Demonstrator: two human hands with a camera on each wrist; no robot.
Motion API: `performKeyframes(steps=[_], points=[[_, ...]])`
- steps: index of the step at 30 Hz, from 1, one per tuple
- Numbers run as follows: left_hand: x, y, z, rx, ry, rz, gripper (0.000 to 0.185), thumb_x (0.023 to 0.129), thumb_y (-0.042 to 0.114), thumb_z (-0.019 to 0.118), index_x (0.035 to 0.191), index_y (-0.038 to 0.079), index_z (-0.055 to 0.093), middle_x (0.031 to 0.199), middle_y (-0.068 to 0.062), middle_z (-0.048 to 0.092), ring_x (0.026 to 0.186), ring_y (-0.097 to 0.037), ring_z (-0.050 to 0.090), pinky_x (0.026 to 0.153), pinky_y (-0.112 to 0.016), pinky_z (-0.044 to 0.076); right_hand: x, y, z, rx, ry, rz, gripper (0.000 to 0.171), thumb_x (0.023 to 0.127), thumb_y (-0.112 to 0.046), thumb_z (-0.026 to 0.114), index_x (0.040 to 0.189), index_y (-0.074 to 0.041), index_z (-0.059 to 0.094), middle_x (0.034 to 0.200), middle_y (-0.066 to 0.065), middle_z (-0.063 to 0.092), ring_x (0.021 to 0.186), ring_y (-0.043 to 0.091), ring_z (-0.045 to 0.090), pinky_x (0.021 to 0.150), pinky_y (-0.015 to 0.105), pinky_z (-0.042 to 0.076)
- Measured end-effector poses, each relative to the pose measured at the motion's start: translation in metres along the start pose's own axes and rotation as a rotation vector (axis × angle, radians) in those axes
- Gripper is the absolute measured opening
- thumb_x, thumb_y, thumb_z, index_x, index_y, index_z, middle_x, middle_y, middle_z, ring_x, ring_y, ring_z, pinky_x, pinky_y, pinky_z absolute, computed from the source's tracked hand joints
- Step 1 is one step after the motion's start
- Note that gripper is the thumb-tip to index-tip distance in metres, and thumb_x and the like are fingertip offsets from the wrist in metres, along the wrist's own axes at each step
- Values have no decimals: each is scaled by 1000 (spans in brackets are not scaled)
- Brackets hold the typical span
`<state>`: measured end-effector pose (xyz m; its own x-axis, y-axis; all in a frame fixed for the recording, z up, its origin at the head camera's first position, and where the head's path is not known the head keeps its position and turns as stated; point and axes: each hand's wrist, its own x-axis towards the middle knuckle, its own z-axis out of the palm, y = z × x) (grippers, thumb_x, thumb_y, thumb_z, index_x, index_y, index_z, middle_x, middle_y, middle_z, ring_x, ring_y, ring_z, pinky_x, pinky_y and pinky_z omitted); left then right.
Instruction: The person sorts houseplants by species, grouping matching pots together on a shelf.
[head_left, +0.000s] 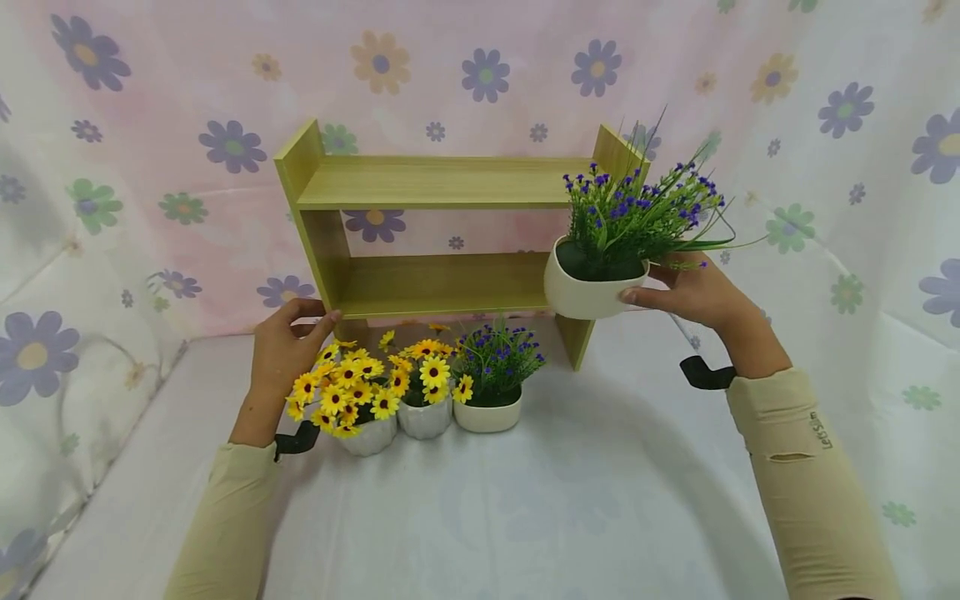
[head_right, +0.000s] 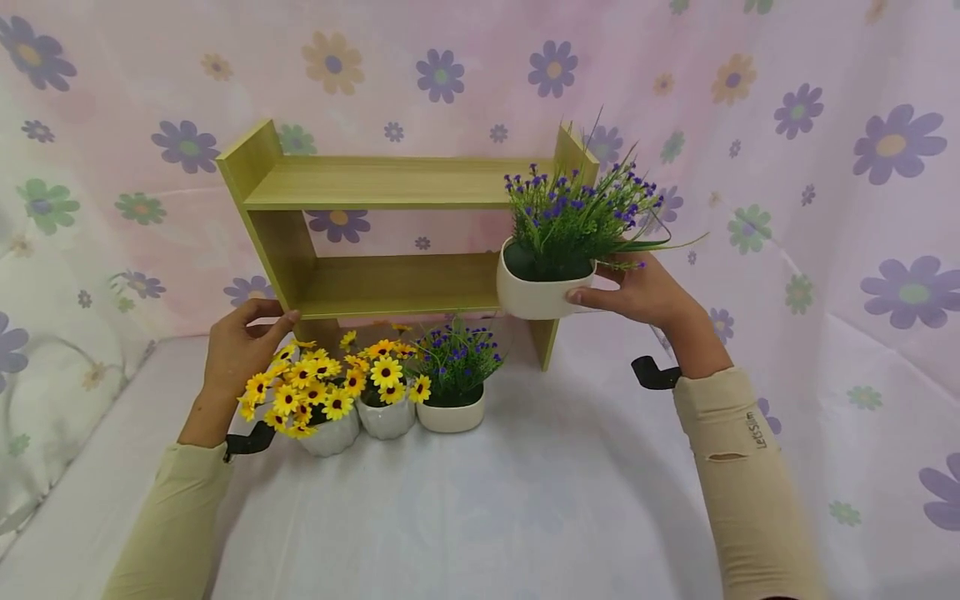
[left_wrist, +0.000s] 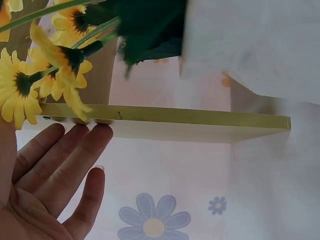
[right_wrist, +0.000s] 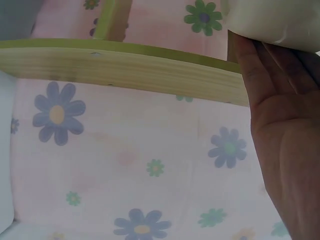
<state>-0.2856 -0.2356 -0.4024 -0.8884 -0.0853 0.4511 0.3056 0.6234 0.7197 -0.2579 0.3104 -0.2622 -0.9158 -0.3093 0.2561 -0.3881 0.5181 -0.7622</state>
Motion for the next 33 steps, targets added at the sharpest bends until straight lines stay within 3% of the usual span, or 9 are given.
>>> performKeyframes(steps=[4,8,10,12,17,21,28,33], points=[[0,1,0,-2,-4,-3,49,103,43,69,129,2,69,131,-19,71,114,-45,72,95,-61,60,4,-11,-7,39,5,-9,77,93,-4,80,159,-20,44,152,-3,55,143,20,54,104,18,52],[1,1,0,-1,-6,-3,48,104,43,69,128,2,69,131,-20,71,112,-46,73,93,-61,60,12,-19,-12,172,-16,-149,75,92,7,74,157,-18,45,151,1,55,135,14,58,101,16,53],[0,2,0,0,-5,-3,48,104,43,69,128,2,69,131,-20,71,111,-46,73,92,-61,60,19,-22,-13,261,-44,-231,78,90,15,71,158,-13,44,153,9,52,133,19,59,102,21,55],[0,2,0,3,-5,-2,48,104,43,68,128,2,68,131,-20,70,111,-46,73,92,-61,61,24,-26,-15,277,-53,-264,78,92,14,70,159,-13,42,153,10,51,130,20,60,100,22,57],[-1,4,0,10,-3,2,47,104,41,68,129,1,68,130,-20,71,111,-45,73,91,-60,61,35,-34,-19,243,-30,-273,67,97,-1,67,159,-10,43,145,9,58,120,21,65,97,20,58],[-1,5,1,19,1,5,47,105,41,67,128,0,68,129,-20,71,109,-44,74,90,-60,61,43,-43,-19,329,-32,-302,61,98,-4,62,156,-6,44,141,15,60,122,27,64,103,23,56],[-2,5,2,18,4,-5,48,105,42,66,128,-1,68,129,-21,71,108,-45,74,90,-61,61,53,-55,-18,163,34,-261,59,100,-23,60,156,-11,44,138,11,63,122,27,63,105,21,53],[-2,4,3,29,13,-7,48,105,42,66,127,-1,68,128,-20,72,106,-44,75,88,-61,62,62,-59,-14,277,2,-298,59,103,-17,60,158,-10,41,141,14,60,124,28,61,104,21,53]])
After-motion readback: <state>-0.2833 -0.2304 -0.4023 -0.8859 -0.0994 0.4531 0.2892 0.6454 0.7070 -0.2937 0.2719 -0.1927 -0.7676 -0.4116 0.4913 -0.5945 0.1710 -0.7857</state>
